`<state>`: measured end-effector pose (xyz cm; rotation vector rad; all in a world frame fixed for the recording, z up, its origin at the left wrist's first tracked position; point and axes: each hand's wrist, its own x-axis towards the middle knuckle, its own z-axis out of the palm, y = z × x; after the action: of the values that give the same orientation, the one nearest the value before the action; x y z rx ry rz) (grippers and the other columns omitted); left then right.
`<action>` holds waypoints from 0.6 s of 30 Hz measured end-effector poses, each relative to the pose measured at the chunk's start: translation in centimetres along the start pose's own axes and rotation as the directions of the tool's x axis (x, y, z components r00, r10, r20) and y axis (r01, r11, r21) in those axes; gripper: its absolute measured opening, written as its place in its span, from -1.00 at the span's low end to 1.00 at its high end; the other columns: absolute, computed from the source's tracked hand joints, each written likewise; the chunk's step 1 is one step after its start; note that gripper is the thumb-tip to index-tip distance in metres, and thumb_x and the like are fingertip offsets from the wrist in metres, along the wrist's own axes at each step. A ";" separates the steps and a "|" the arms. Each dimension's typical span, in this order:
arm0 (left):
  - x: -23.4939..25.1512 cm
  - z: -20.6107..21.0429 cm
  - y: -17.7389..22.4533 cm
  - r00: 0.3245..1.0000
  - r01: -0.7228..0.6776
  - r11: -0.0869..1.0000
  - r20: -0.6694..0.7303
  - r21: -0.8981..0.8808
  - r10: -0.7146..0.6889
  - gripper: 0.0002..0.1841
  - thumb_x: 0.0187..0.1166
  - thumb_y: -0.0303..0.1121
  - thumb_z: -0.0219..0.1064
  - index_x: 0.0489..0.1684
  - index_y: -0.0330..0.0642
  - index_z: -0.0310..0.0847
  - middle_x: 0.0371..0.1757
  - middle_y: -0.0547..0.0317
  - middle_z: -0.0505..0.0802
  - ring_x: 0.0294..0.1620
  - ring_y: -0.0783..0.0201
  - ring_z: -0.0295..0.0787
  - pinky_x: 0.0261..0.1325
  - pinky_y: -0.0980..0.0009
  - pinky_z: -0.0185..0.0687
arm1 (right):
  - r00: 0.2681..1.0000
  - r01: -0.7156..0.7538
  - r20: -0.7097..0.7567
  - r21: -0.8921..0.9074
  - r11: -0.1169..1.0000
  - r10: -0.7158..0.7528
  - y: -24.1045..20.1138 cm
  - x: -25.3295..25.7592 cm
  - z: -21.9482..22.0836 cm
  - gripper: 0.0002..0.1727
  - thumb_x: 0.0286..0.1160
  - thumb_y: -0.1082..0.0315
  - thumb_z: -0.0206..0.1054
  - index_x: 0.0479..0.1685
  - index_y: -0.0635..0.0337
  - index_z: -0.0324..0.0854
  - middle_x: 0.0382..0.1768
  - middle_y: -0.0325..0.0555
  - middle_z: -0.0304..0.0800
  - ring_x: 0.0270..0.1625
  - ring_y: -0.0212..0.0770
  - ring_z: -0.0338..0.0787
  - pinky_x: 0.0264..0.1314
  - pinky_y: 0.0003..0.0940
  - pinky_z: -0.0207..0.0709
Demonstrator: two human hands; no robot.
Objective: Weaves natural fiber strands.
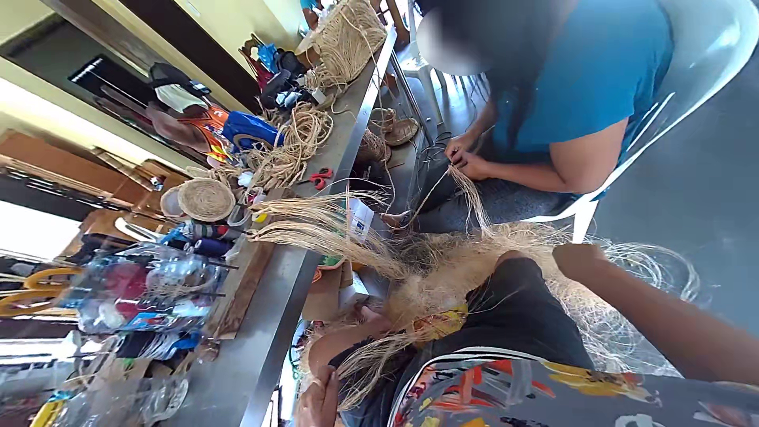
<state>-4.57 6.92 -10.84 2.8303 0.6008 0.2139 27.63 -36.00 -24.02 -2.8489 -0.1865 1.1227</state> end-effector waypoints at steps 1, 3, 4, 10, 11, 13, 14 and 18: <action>0.0 -0.1 -0.3 1.000 -0.001 1.000 -0.003 0.031 0.001 -0.63 0.71 -0.29 0.09 -0.09 -0.44 0.75 -0.41 -0.24 0.82 -0.31 -0.24 0.83 -0.19 -0.32 0.62 | 0.999 0.042 -0.025 0.029 0.999 -0.041 -0.1 -0.2 -0.7 -0.64 0.58 0.40 0.31 0.18 0.57 0.63 0.31 0.55 0.64 0.42 0.54 0.61 0.31 0.56 0.41; 0.4 -0.1 1.3 0.999 -0.030 0.996 0.035 0.083 0.027 -0.61 0.71 -0.25 0.09 -0.10 -0.40 0.77 -0.43 -0.23 0.83 -0.35 -0.25 0.84 -0.24 -0.33 0.62 | 0.950 0.303 -0.145 0.193 0.933 -0.278 -2.0 -1.1 -2.1 -0.59 0.60 0.32 0.33 0.31 0.40 0.63 0.32 0.45 0.67 0.43 0.45 0.62 0.40 0.50 0.40; 0.9 0.2 2.7 0.997 -0.058 0.994 0.065 0.096 0.052 -0.63 0.70 -0.24 0.11 -0.10 -0.36 0.78 -0.43 -0.19 0.83 -0.35 -0.22 0.85 -0.25 -0.31 0.65 | 0.875 0.478 -0.238 0.282 0.832 -0.422 -3.9 -1.6 -2.7 -0.60 0.62 0.30 0.34 0.34 0.31 0.66 0.30 0.34 0.72 0.38 0.36 0.68 0.42 0.42 0.46; 3.8 3.1 10.0 0.885 -0.464 0.886 -0.057 -0.009 0.463 -0.67 0.59 -0.27 0.13 -0.28 -0.28 0.80 -0.50 0.02 0.83 -0.45 0.04 0.84 -0.33 0.02 0.75 | 0.196 0.910 -0.359 0.413 0.033 -0.912 -18.8 -10.6 -1.9 -0.62 0.43 0.40 0.50 0.21 0.35 0.73 0.02 0.21 0.83 -0.12 0.05 0.82 0.04 0.09 0.67; 4.0 3.6 10.1 0.864 -0.498 0.867 -0.095 -0.024 0.494 -0.66 0.63 -0.24 0.11 -0.28 -0.25 0.79 -0.50 0.06 0.83 -0.44 0.11 0.83 -0.33 0.09 0.76 | 0.147 0.921 -0.344 0.390 0.001 -0.927 -20.2 -11.2 -1.1 -0.73 0.45 0.41 0.47 0.06 0.38 0.77 -0.13 0.20 0.86 -0.14 0.06 0.85 0.04 0.10 0.68; 4.0 3.9 9.6 0.868 -0.491 0.871 -0.091 -0.018 0.488 -0.65 0.64 -0.23 0.10 -0.23 -0.25 0.81 -0.48 0.08 0.85 -0.43 0.11 0.86 -0.31 0.09 0.77 | 0.129 0.938 -0.295 0.346 0.021 -0.947 -21.3 -10.9 -0.1 -0.80 0.56 0.40 0.37 -0.09 0.38 0.79 -0.28 0.17 0.84 -0.16 0.07 0.83 0.01 0.11 0.63; 3.7 4.1 9.1 0.884 -0.464 0.886 -0.069 0.001 0.463 -0.65 0.62 -0.23 0.10 -0.26 -0.25 0.79 -0.53 0.08 0.82 -0.47 0.09 0.83 -0.36 0.08 0.75 | 0.159 0.945 -0.277 0.321 0.065 -0.948 -21.2 -10.3 0.2 -0.80 0.59 0.38 0.36 -0.14 0.39 0.78 -0.30 0.18 0.82 -0.16 0.11 0.82 0.00 0.15 0.62; 1.4 4.6 6.0 0.937 -0.350 0.936 0.017 0.044 0.349 -0.64 0.59 -0.24 0.10 -0.30 -0.28 0.79 -0.59 0.01 0.78 -0.53 0.01 0.81 -0.42 0.02 0.70 | 0.613 0.787 -0.117 0.177 0.591 -0.781 -16.8 -6.6 -0.3 -0.71 0.65 0.32 0.25 0.07 0.37 0.73 0.02 0.35 0.80 0.20 0.37 0.76 0.26 0.41 0.51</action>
<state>-0.17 1.26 -13.53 2.9623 0.0936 0.2517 21.59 -20.25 -17.40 -2.1364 -1.1262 0.8093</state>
